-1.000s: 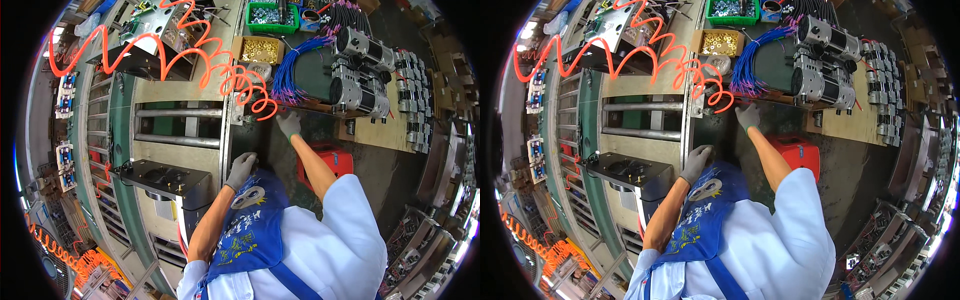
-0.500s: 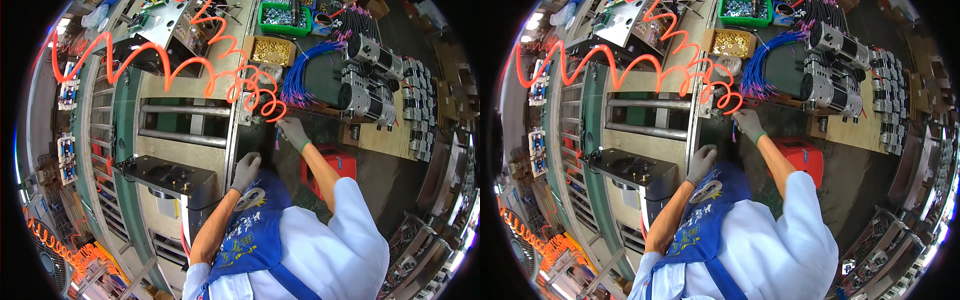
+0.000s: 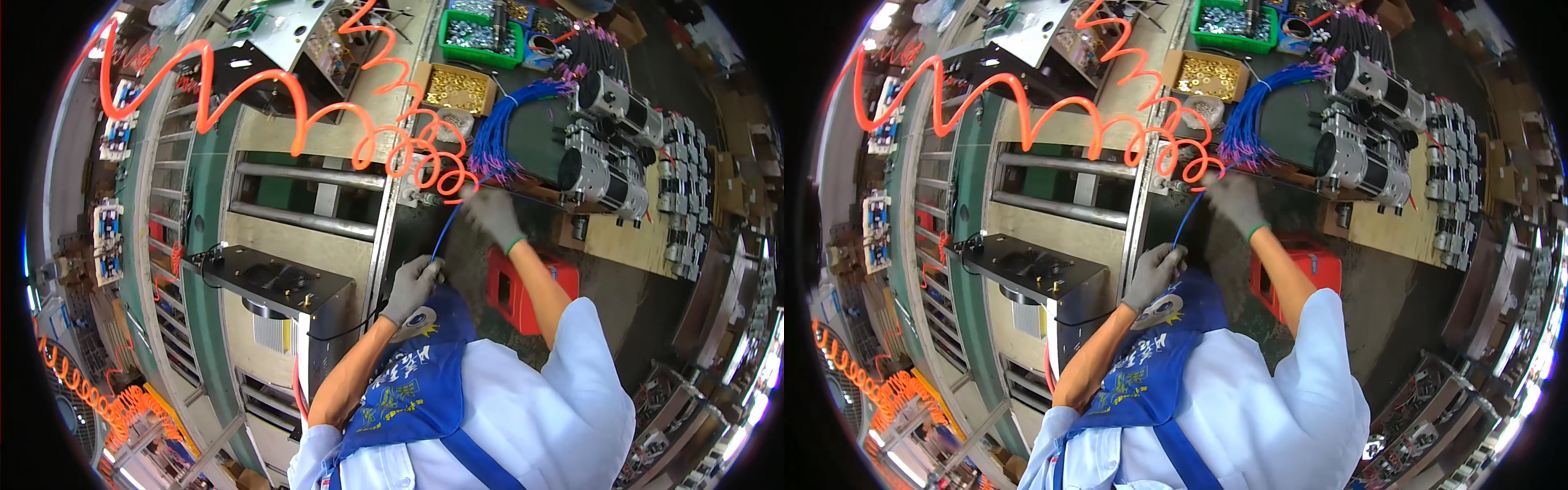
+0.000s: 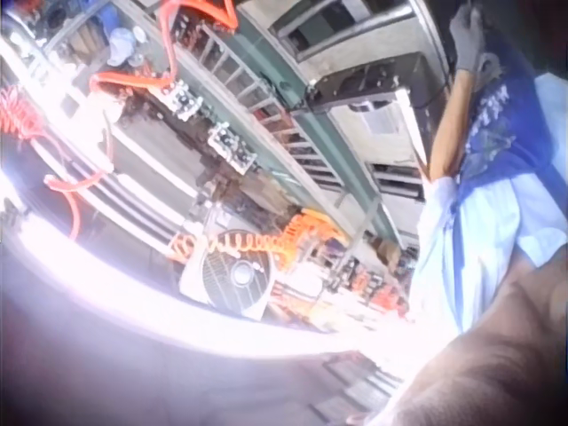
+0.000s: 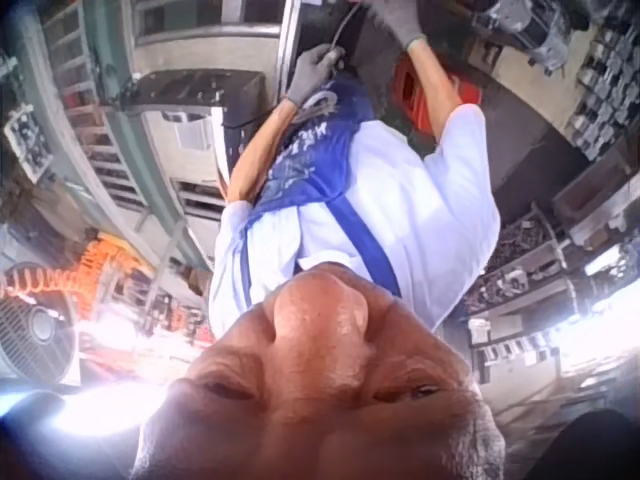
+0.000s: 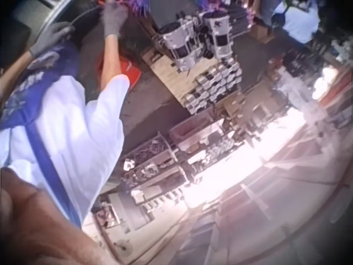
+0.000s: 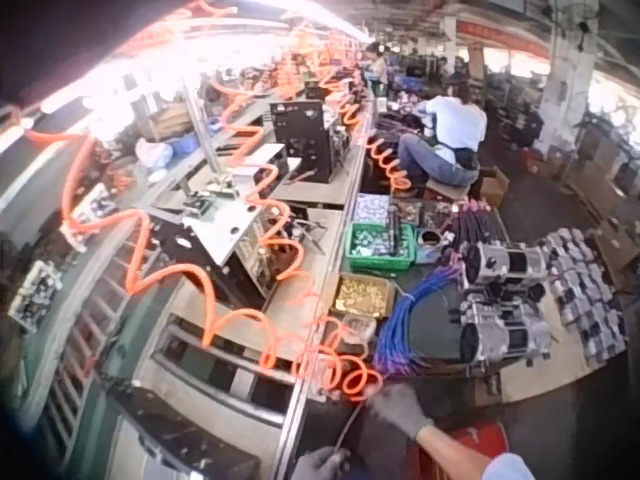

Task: The person assembles an electronic device, likely a power inverter, by installing a metal casing, connecting various colored wires, and securing a large copper coil. They use a pneumatic screwdriver to fasten components and organize the internal wiring.

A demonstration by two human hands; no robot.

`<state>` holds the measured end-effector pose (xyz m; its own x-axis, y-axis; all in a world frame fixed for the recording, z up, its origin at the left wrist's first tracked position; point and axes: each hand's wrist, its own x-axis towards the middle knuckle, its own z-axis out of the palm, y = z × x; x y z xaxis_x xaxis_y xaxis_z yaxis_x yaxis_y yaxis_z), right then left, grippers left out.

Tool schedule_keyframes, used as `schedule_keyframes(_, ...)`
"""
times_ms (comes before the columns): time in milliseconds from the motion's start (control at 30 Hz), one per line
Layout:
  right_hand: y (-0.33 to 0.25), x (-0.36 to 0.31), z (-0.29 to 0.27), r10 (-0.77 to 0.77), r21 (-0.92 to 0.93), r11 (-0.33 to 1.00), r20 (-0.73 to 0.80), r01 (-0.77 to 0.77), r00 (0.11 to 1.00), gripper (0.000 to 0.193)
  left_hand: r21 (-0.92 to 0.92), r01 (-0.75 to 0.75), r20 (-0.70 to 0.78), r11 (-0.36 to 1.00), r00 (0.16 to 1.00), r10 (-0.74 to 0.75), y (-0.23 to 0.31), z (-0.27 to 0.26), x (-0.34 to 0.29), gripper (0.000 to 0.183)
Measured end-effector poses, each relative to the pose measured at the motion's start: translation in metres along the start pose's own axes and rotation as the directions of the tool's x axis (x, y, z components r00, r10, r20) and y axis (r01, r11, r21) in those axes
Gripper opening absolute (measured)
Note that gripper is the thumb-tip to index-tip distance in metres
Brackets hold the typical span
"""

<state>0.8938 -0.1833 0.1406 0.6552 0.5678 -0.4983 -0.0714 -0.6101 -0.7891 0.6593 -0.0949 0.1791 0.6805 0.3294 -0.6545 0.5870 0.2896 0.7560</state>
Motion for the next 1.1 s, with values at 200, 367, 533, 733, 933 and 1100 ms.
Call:
schedule_keyframes(200, 0.002, 0.162, -0.026, -0.556, -0.486, 0.785, -0.275, 0.385, 0.785, 0.025, 0.219, -0.084, -0.092, 0.972, 0.990, 0.107, -0.017, -0.055, -0.078, 0.030)
schedule_keyframes(367, -0.044, 0.217, 0.010, -0.447, -0.747, 0.477, 0.246, 0.462, 0.860, 0.034, 0.320, -0.104, -0.255, 0.942, 0.948, 0.192, -0.057, -0.080, -0.142, 0.026)
schedule_keyframes(533, -0.064, 0.251, 0.024, -0.393, -0.798, 0.216, 0.457, 0.563, 0.798, 0.035, 0.366, -0.084, -0.442, 0.927, 0.861, 0.253, -0.054, -0.092, -0.203, 0.023)
schedule_keyframes(733, -0.045, 0.290, 0.002, -0.509, -0.845, 0.249, 0.302, 0.473, 0.806, 0.036, 0.358, -0.065, -0.565, 0.932, 0.779, 0.271, -0.072, -0.102, -0.274, 0.024)
schedule_keyframes(933, -0.002, 0.288, -0.020, -0.519, -0.861, 0.397, 0.076, 0.319, 0.851, 0.037, 0.198, 0.019, -0.655, 0.980, 0.746, 0.118, -0.073, -0.120, -0.332, 0.027)
schedule_keyframes(1100, 0.012, 0.293, -0.030, -0.451, -0.881, 0.426, -0.007, 0.208, 0.893, 0.038, 0.155, 0.026, -0.664, 0.988, 0.743, 0.084, -0.079, -0.126, -0.367, 0.028)
